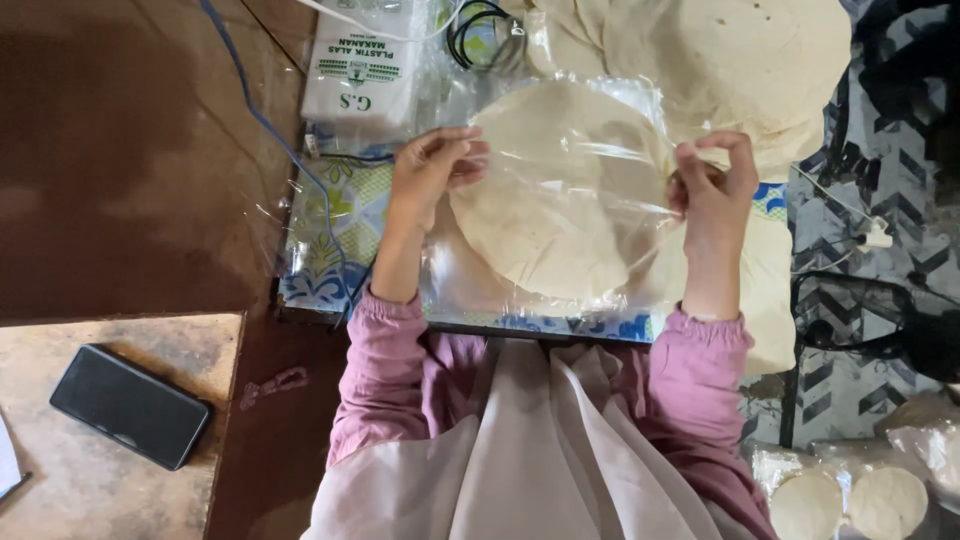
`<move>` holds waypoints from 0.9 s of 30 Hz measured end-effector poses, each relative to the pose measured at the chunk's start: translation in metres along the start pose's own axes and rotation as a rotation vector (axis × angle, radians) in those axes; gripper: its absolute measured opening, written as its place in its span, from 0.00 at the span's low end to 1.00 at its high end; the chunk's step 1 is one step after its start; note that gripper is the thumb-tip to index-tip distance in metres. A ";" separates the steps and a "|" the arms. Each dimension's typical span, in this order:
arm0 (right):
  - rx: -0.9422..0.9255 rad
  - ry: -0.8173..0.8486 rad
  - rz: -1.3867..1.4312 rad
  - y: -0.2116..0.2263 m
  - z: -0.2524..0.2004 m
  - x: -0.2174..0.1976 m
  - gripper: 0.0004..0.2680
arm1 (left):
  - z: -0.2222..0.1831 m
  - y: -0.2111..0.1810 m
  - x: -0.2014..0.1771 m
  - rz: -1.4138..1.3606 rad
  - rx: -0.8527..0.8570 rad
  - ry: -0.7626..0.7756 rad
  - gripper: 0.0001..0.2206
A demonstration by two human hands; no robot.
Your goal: The person places flatbreads into a plastic sleeve and stacks them on a table.
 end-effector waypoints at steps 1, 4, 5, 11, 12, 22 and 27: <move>0.002 -0.004 -0.001 -0.014 0.007 -0.004 0.06 | -0.002 0.007 -0.002 -0.001 -0.004 0.002 0.12; -0.061 0.058 -0.202 -0.038 0.023 -0.006 0.11 | 0.002 0.016 -0.004 -0.026 -0.059 -0.057 0.18; -0.114 0.053 -0.241 -0.038 0.022 -0.005 0.13 | 0.003 0.012 -0.005 -0.061 -0.094 -0.103 0.23; -0.132 0.026 -0.431 -0.007 -0.004 0.017 0.20 | -0.010 0.003 0.002 0.076 -0.149 -0.216 0.39; -0.218 0.060 -0.485 -0.001 -0.010 0.021 0.22 | -0.013 -0.001 0.007 0.177 -0.131 -0.214 0.44; -0.433 0.211 -0.724 0.021 -0.033 0.034 0.19 | -0.034 -0.034 0.023 0.479 0.011 -0.190 0.44; -0.342 0.223 -0.569 -0.019 -0.011 0.003 0.10 | -0.038 -0.019 -0.005 0.503 0.160 -0.104 0.24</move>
Point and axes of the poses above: each hand's wrist, its own z-axis towards the middle knuckle, its own x-axis out of the palm, y = z × x, the point moved 7 cm from there along z, towards the middle knuckle, and after that the axes turned 8 degrees about x, right-handed, at the moved point
